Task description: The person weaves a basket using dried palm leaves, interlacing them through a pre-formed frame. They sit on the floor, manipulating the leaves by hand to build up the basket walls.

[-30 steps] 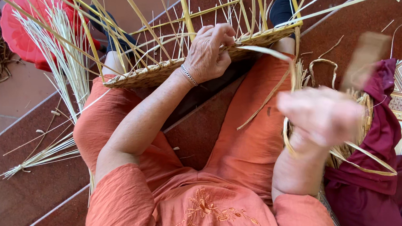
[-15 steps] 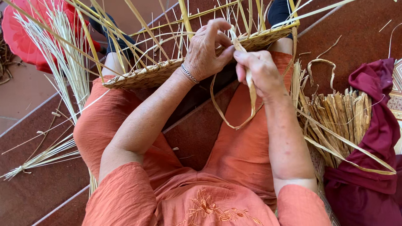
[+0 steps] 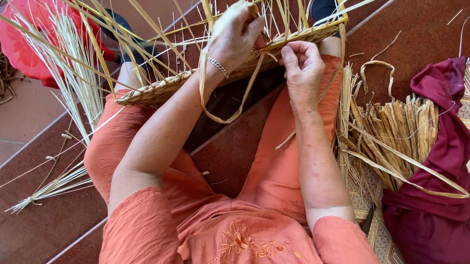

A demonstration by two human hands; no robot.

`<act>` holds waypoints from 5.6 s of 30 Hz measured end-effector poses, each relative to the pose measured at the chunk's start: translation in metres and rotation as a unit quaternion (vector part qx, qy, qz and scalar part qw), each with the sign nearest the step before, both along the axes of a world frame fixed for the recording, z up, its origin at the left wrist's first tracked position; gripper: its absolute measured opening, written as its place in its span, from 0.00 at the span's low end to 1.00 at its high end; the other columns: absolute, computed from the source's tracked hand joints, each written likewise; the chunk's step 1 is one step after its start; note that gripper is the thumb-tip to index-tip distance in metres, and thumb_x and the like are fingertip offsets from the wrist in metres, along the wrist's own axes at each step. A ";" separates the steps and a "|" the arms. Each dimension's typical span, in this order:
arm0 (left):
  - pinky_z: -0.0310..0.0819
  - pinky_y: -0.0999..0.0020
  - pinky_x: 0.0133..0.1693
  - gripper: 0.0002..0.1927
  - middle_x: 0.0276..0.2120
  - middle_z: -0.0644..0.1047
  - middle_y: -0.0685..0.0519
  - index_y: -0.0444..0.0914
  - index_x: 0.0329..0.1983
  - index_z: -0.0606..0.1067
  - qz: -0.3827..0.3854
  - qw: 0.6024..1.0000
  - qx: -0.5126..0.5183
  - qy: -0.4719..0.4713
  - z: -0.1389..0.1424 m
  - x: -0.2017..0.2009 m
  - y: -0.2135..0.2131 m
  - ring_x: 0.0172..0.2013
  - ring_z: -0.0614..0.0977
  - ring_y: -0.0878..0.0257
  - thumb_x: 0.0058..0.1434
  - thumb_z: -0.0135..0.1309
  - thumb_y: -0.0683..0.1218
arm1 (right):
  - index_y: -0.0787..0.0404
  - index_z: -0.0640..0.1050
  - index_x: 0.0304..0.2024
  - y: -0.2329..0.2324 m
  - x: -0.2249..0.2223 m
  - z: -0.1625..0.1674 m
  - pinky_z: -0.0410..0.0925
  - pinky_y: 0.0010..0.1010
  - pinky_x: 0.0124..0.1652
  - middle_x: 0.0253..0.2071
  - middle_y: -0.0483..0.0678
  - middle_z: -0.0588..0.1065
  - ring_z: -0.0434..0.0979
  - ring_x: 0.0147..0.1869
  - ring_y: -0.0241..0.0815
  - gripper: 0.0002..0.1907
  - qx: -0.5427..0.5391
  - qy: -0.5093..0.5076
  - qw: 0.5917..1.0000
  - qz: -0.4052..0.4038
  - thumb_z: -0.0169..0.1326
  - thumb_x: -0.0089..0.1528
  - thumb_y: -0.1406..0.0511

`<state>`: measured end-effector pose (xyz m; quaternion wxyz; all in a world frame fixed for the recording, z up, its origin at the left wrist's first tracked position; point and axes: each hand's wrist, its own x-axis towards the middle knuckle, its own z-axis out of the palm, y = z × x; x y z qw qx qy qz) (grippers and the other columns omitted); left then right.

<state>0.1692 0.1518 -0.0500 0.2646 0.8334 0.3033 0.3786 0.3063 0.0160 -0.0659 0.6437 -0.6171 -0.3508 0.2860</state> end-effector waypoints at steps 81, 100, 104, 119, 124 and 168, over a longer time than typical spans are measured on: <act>0.79 0.74 0.28 0.07 0.30 0.84 0.53 0.40 0.36 0.86 -0.166 0.892 -0.355 0.226 0.013 0.019 0.036 0.27 0.81 0.71 0.54 0.65 0.45 | 0.49 0.85 0.36 -0.262 0.191 0.013 0.68 0.49 0.57 0.42 0.57 0.82 0.80 0.50 0.59 0.10 -0.611 -0.387 0.690 -0.007 0.62 0.56 0.55; 0.84 0.72 0.40 0.06 0.35 0.83 0.52 0.38 0.37 0.84 -0.207 0.893 -0.314 0.248 0.015 0.007 0.029 0.34 0.82 0.65 0.56 0.64 0.41 | 0.54 0.86 0.34 -0.412 0.263 0.023 0.71 0.47 0.55 0.34 0.57 0.81 0.82 0.45 0.60 0.09 -0.562 -0.430 0.680 -0.191 0.63 0.55 0.58; 0.83 0.73 0.40 0.07 0.35 0.82 0.53 0.39 0.39 0.83 -0.193 0.896 -0.320 0.240 0.012 0.010 0.029 0.34 0.83 0.67 0.58 0.64 0.43 | 0.57 0.84 0.34 -0.437 0.249 0.050 0.71 0.48 0.53 0.29 0.55 0.82 0.83 0.42 0.58 0.14 -0.640 -0.277 0.688 -0.200 0.66 0.57 0.54; 0.83 0.69 0.39 0.07 0.33 0.84 0.52 0.38 0.38 0.83 -0.183 0.954 -0.174 0.159 0.011 0.002 0.020 0.33 0.85 0.65 0.57 0.63 0.40 | 0.65 0.80 0.57 -0.075 0.065 0.027 0.69 0.39 0.54 0.50 0.57 0.78 0.76 0.54 0.50 0.13 -0.124 -0.386 0.909 0.098 0.52 0.74 0.65; 0.82 0.68 0.37 0.08 0.32 0.83 0.51 0.38 0.39 0.83 -0.193 0.966 -0.125 0.116 0.009 -0.006 0.015 0.31 0.85 0.64 0.56 0.65 0.42 | 0.63 0.84 0.41 -0.017 0.036 0.015 0.69 0.34 0.38 0.30 0.47 0.80 0.75 0.35 0.37 0.14 -0.176 -0.218 0.959 0.047 0.60 0.69 0.58; 0.77 0.68 0.33 0.06 0.27 0.79 0.56 0.40 0.34 0.81 -0.084 0.979 -0.176 0.060 0.014 0.016 0.003 0.26 0.78 0.68 0.64 0.58 0.46 | 0.52 0.70 0.70 -0.281 0.101 0.110 0.77 0.44 0.45 0.60 0.56 0.78 0.84 0.45 0.52 0.28 0.329 0.258 0.868 0.267 0.52 0.65 0.68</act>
